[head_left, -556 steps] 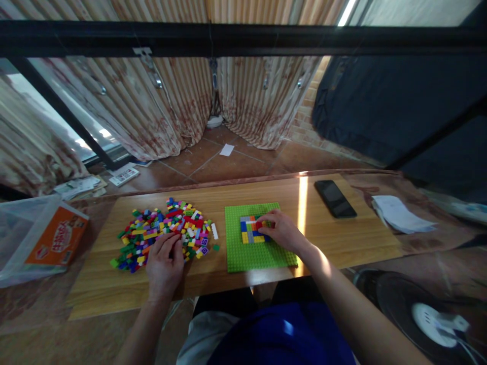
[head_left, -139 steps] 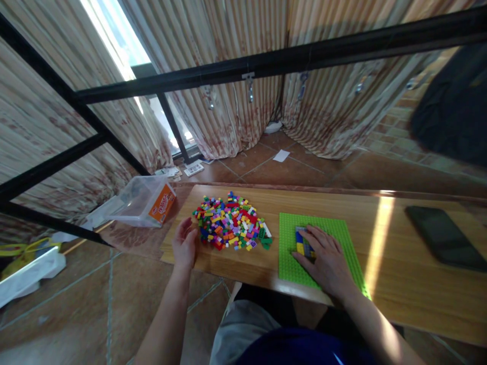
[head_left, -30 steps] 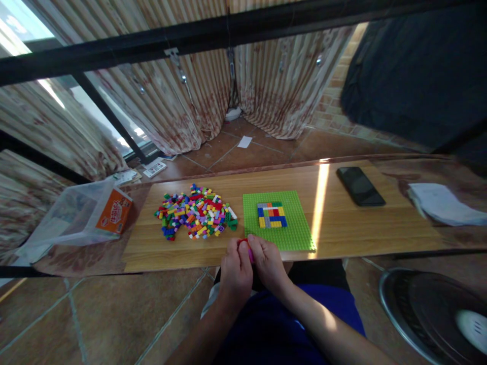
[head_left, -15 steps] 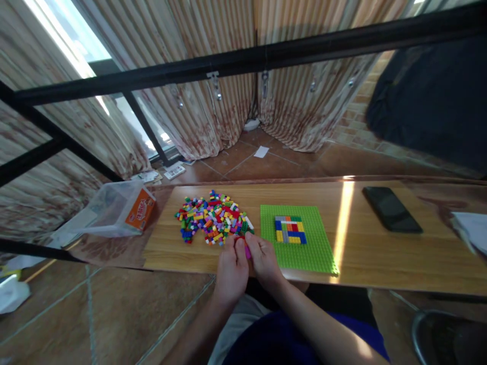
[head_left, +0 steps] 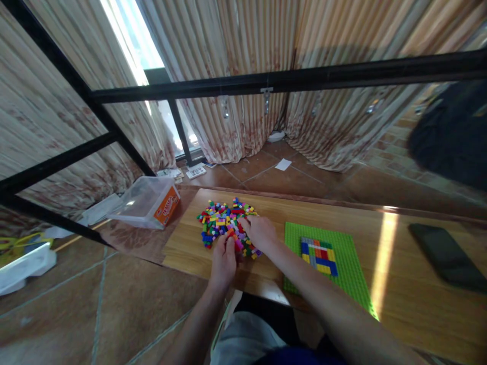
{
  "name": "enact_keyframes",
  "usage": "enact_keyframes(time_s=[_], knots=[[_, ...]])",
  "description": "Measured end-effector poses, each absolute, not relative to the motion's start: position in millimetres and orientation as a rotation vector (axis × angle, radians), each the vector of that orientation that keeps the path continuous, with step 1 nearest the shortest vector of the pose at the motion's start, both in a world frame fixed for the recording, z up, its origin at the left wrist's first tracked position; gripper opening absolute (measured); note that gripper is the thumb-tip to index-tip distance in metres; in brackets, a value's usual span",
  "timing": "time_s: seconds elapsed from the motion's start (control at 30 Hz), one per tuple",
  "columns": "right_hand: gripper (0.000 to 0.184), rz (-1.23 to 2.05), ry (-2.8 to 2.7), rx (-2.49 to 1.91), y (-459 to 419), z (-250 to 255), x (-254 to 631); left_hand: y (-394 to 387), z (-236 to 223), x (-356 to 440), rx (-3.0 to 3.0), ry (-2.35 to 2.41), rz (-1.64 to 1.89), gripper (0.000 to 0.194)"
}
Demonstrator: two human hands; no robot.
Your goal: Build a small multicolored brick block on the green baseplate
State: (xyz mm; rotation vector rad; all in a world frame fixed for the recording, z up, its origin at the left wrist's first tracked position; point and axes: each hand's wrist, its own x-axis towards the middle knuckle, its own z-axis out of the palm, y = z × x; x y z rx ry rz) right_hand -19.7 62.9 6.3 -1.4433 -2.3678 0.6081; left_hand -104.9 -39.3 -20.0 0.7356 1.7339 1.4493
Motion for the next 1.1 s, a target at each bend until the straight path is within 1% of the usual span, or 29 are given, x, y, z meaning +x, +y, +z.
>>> enact_keyframes(time_s=[0.07, 0.17, 0.37, 0.5, 0.67, 0.8, 0.93, 1.1], knots=[[0.049, 0.494, -2.511, -1.484, 71, 10, -29, -41, -23, -111, 0.668, 1.719, 1.466, 0.031], [0.050, 0.416, -2.643, -1.473, 76, 11, -38, -42, -26, -118, 0.630, 1.693, 1.489, 0.028], [0.052, 0.329, -2.628, -1.487, 76, 12, -37, -41, -28, -123, 0.646, 1.656, 1.523, 0.025], [0.046, 0.406, -2.535, -1.466, 72, 14, -29, -42, -23, -121, 0.643, 1.592, 1.550, 0.026], [0.042, 0.618, -2.448, -1.280, 60, 5, -21, -42, -16, -115, 0.667, 1.545, 1.514, 0.028], [0.031, 0.578, -2.418, -1.326, 56, -3, -18, -36, -21, -112, 0.695, 1.538, 1.480, 0.029], [0.034, 0.577, -2.362, -1.373, 57, -5, -14, -30, -31, -113, 0.728, 1.559, 1.481, 0.030], [0.036, 0.791, -2.294, -1.194, 52, -1, -7, -29, -25, -113, 0.810, 1.511, 1.487, 0.027]])
